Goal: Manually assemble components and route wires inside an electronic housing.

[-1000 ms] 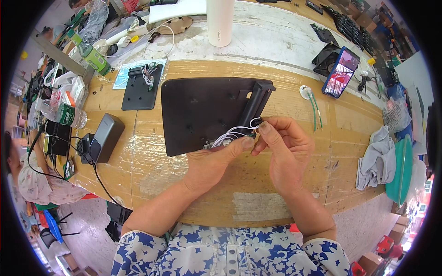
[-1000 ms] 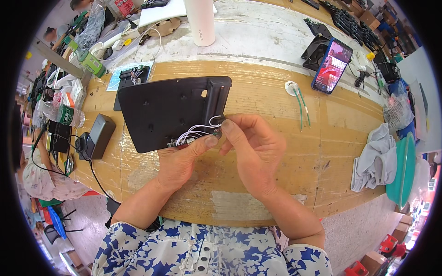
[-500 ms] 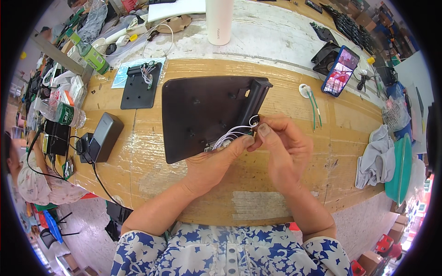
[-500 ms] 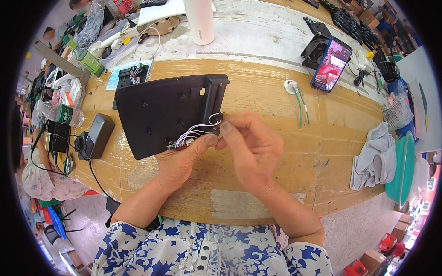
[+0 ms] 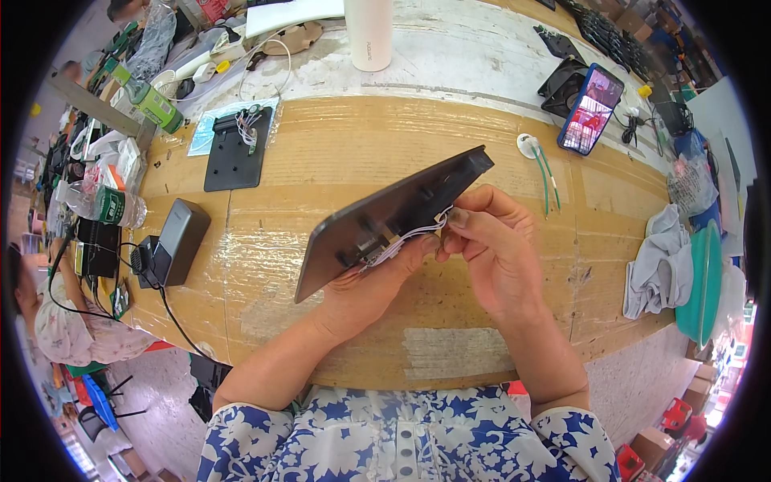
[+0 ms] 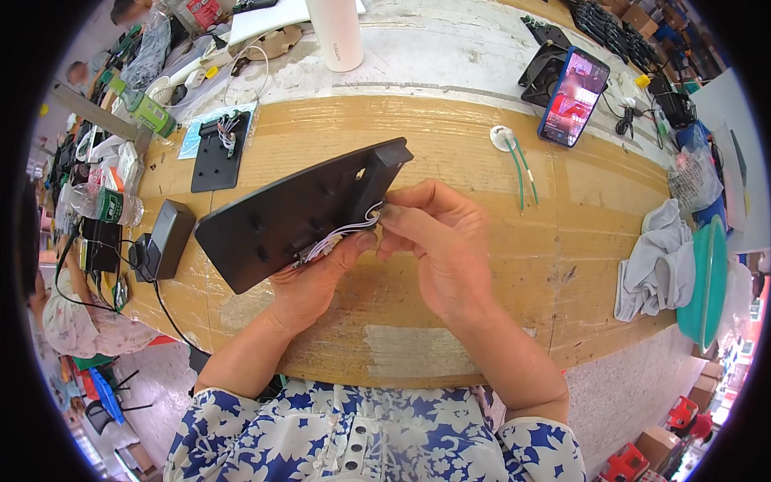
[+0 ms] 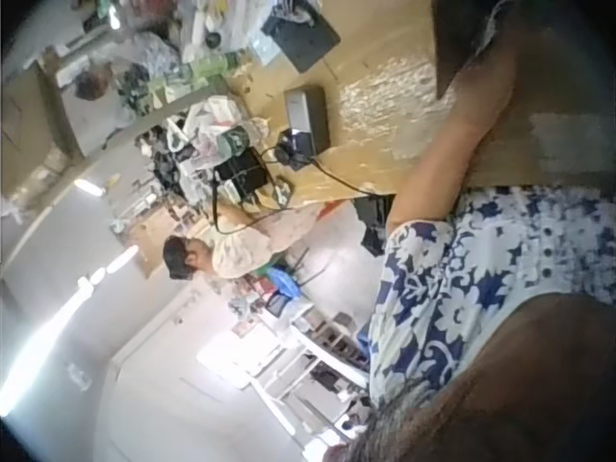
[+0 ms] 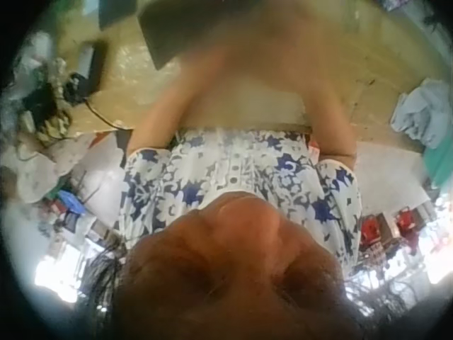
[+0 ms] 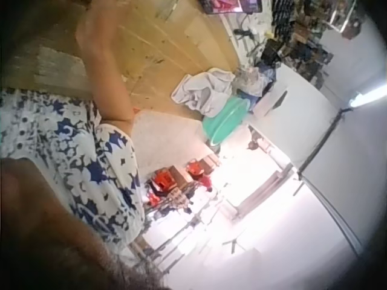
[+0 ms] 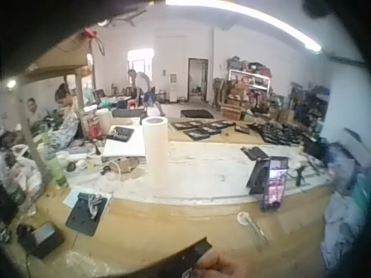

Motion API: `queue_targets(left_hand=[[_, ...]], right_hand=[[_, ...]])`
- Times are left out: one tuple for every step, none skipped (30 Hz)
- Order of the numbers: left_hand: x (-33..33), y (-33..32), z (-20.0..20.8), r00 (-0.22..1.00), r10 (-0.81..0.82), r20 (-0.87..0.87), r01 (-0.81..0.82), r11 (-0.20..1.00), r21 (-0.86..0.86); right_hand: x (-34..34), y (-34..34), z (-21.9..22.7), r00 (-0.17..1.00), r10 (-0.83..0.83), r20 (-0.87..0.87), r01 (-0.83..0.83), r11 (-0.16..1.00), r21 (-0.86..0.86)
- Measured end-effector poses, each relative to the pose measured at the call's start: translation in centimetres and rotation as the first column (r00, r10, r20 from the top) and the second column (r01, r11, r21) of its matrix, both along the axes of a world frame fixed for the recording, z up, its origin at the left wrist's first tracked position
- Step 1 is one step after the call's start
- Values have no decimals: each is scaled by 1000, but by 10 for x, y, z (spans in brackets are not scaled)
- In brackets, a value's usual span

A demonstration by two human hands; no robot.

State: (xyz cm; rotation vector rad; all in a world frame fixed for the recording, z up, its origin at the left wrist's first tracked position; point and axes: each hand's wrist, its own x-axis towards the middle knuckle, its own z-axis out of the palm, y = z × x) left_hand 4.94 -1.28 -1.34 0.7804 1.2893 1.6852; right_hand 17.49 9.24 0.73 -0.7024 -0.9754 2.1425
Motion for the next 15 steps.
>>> queue_targets(left_hand=[[-1, 0, 0, 1000, -25, 5, 25, 999, -32], [-1, 1, 0, 1000, -28, 6, 28, 999, -34], [0, 2, -1, 999, -34, 5, 34, 999, -4], [0, 3, -1, 999, -40, 5, 40, 999, 26], [1, 4, 1, 999, -42, 5, 42, 999, 24], [2, 5, 5, 999, -40, -15, 41, 999, 36], [3, 6, 7, 999, -38, -35, 39, 998, 48], [2, 6, 1, 999, -40, -35, 42, 998, 47], [-1, 6, -9, 990, 22, -140, -11, 997, 83], [-2, 5, -14, 967, 88, -241, -59, 991, 123], [-3, 4, -15, 966, 88, -242, -59, 991, 123], [-3, 4, -15, 969, 85, -234, -58, 991, 119], [-3, 5, -14, 971, 82, -225, -57, 992, 116], [-3, 4, -14, 971, 80, -224, -55, 992, 115], [-4, 2, -13, 965, 62, -254, -52, 997, 49]], right_hand=[[0, 0, 0, 1000, -3, 0, 3, 1000, -2], [0, 0, 0, 1000, 7, -2, -7, 1000, -12], [0, 1, -1, 1000, 18, -6, -18, 1000, -21], [0, 1, -1, 1000, 16, -6, -16, 1000, -23], [0, 2, -2, 1000, 25, -7, -25, 999, -31], [1, 2, -2, 999, 32, -9, -32, 999, -38], [1, 3, -2, 1000, 29, -8, -29, 999, -39], [2, 3, -2, 999, 34, -19, -35, 998, -54], [2, 3, -3, 999, 41, -31, -43, 997, -69], [2, 3, -2, 999, 41, -32, -43, 997, -70], [2, 3, -1, 998, 55, -33, -57, 995, -77], [3, 4, -2, 997, 66, -34, -69, 994, -85], [3, 3, -2, 997, 64, -33, -67, 994, -86], [3, 3, -2, 998, 67, -17, -68, 995, -79], [3, 2, -2, 998, 70, -1, -70, 995, -73]])
